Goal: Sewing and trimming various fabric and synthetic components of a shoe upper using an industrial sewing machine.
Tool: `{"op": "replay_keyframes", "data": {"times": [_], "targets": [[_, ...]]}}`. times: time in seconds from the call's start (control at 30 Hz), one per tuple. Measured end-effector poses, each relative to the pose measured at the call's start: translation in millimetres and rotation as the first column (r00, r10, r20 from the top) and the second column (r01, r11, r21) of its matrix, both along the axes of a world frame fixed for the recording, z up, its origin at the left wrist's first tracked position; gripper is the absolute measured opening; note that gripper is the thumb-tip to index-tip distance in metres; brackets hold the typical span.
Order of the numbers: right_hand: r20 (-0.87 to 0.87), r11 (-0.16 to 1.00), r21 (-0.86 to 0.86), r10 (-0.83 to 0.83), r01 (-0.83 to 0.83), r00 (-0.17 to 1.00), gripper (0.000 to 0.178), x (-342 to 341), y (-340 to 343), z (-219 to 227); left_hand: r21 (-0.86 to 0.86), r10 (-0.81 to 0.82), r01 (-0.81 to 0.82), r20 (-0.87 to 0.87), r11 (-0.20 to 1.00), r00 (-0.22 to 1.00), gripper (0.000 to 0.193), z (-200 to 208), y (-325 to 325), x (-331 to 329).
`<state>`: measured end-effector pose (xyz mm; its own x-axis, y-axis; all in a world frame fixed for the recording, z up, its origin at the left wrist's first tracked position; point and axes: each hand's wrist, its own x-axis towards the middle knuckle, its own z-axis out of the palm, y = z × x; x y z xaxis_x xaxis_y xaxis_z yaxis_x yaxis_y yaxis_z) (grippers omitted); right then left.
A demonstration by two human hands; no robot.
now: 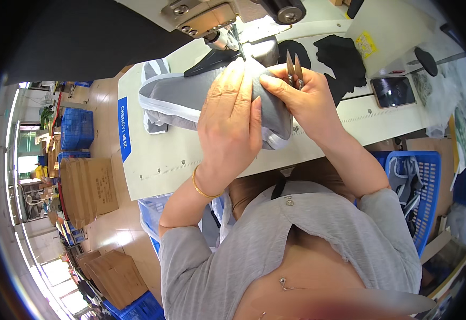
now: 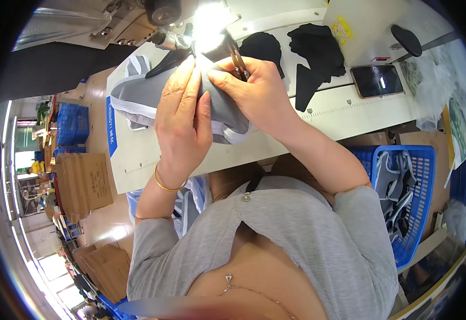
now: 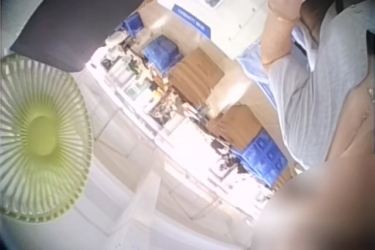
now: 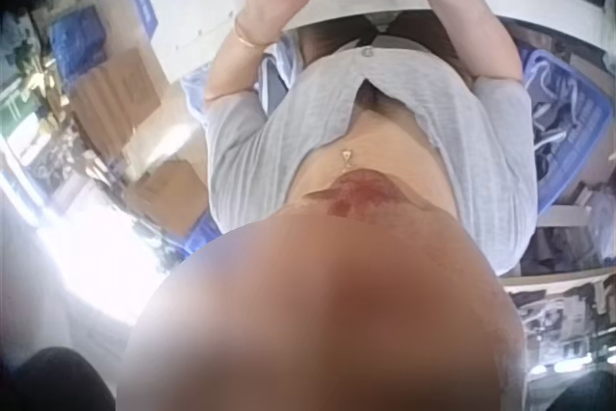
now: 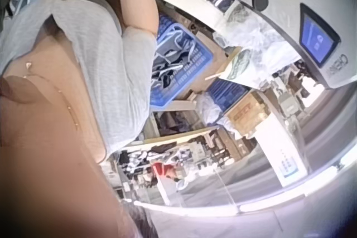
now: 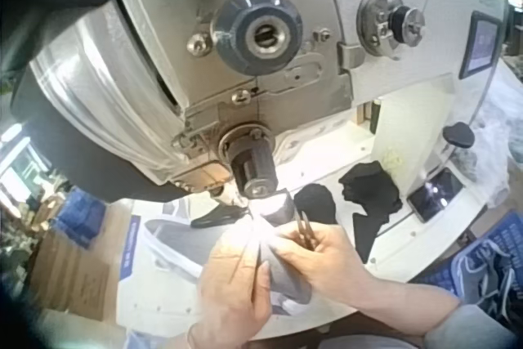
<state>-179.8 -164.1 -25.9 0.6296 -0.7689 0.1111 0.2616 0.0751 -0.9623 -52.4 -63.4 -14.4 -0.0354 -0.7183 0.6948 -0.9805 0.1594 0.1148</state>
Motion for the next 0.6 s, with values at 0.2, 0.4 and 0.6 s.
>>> {"op": "replay_keyframes", "data": {"times": [0.2,0.4,0.6], "targets": [[-0.003,1.000,0.016,-0.008,0.008,1.000,0.015,4.8,-6.2,3.4,-0.031,0.002,-0.001,0.015,1.000,1.000,0.029,2.1,-8.4,4.3],[0.022,1.000,0.015,-0.017,0.016,1.000,0.016,9.9,-10.9,-0.2,-0.044,0.003,-0.003,0.014,0.999,1.000,0.029,3.4,-11.7,5.0],[0.068,0.999,0.034,-0.014,0.012,0.998,0.016,14.4,-13.4,-6.5,-0.040,0.021,-0.020,0.033,0.999,0.999,0.029,-0.2,-10.3,7.5]]}}
